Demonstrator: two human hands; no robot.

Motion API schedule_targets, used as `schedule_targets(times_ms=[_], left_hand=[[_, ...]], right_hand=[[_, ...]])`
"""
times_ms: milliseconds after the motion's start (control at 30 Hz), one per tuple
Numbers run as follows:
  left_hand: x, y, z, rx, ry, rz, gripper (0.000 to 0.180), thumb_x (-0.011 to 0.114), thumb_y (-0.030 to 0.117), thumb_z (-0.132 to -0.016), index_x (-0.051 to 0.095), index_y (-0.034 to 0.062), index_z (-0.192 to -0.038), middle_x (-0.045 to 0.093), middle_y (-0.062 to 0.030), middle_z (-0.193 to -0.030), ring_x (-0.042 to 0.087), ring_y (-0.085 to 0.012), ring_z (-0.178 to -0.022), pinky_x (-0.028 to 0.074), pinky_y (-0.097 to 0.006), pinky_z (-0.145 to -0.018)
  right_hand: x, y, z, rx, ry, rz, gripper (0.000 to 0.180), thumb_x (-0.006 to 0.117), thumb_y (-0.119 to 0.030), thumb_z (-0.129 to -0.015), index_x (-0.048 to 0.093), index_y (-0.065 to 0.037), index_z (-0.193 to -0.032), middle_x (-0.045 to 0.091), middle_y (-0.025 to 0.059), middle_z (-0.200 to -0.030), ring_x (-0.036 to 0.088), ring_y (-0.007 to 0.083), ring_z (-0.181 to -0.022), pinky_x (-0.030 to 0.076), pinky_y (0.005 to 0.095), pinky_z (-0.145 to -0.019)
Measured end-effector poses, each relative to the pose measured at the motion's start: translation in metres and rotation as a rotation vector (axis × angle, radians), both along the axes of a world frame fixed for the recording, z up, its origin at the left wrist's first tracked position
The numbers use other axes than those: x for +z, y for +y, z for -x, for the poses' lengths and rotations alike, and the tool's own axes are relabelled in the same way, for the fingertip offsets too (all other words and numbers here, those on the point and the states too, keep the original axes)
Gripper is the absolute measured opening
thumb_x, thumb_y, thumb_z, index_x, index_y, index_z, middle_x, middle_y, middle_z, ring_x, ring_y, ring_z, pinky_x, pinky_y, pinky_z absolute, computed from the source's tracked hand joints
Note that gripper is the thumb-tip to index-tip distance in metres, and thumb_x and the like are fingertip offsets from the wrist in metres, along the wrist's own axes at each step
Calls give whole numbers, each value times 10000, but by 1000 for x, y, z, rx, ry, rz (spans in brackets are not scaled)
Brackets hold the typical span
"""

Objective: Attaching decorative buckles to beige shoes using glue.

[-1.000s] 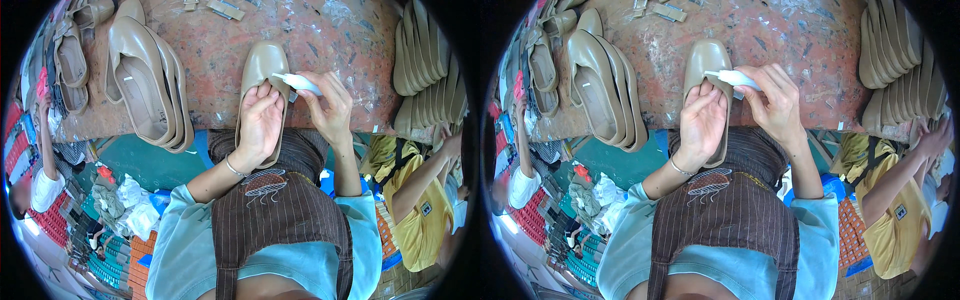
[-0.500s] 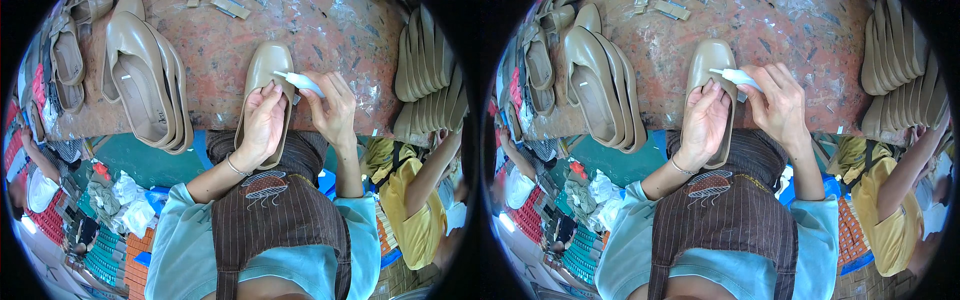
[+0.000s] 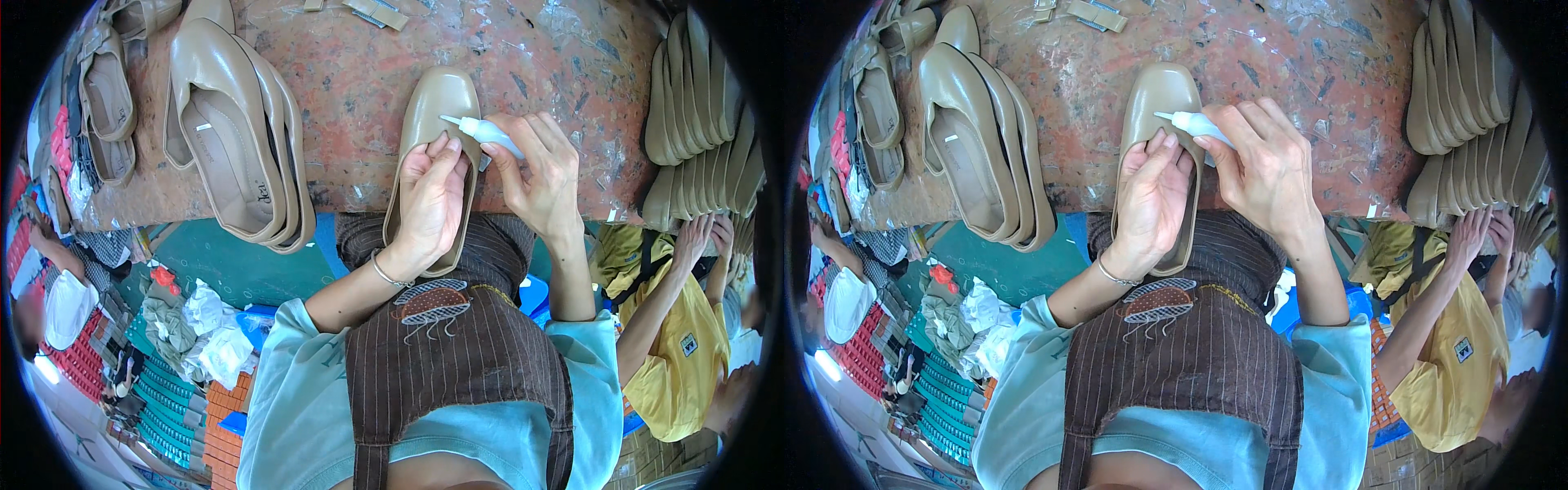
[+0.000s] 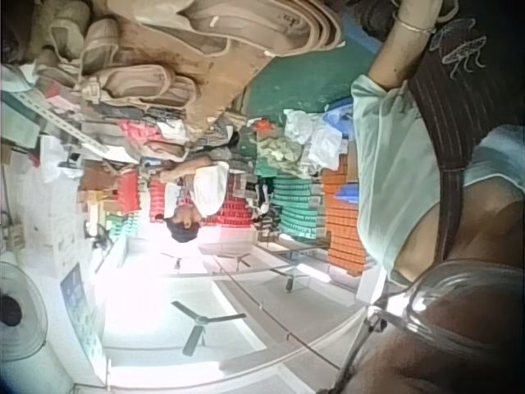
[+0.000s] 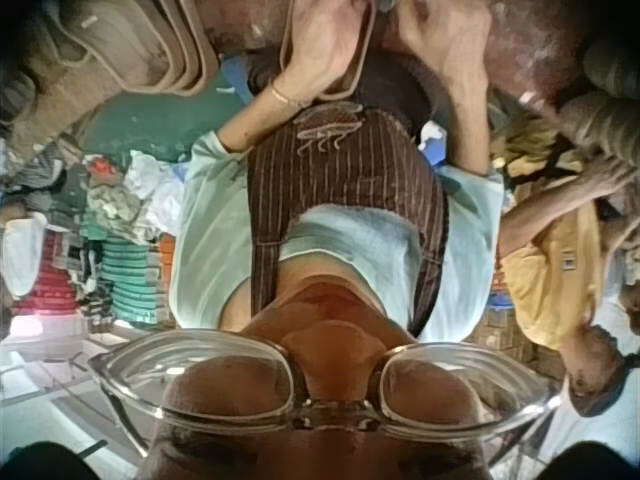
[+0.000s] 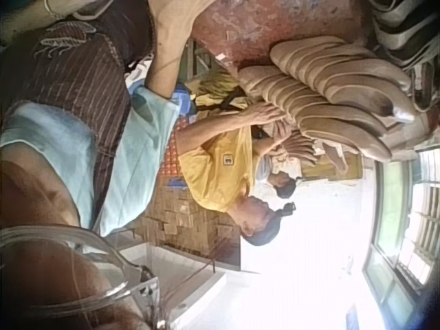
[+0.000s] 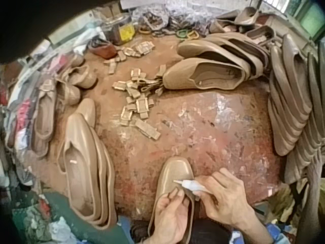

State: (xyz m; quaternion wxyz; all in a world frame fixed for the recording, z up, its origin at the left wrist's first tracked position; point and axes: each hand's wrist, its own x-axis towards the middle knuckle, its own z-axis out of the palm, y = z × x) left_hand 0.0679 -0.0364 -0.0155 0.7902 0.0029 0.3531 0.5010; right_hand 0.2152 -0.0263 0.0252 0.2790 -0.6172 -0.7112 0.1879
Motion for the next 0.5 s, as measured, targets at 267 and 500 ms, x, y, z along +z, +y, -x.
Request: schedule_targets(times_ms=[267, 500], left_hand=[[1, 1, 0, 3, -22, 10, 164, 569, 18, -983, 583, 21, -1146, 650, -82, -1178, 578, -177, -1163, 417, -374, -1092], [1, -2, 2, 34, -45, 19, 180, 583, 0, -967, 588, 27, -1145, 653, -80, -1172, 594, -185, -1145, 430, -380, -1086]], right_hand=[[8, 1, 0, -1, -33, 40, 199, 729, -89, -802, 680, -38, -987, 636, 109, -820, 601, 306, -751, 506, 395, -645], [1, -8, -17, -134, 176, 111, 194, 715, -77, -849, 689, -27, -1034, 710, 110, -936, 665, 240, -830, 528, 343, -739]])
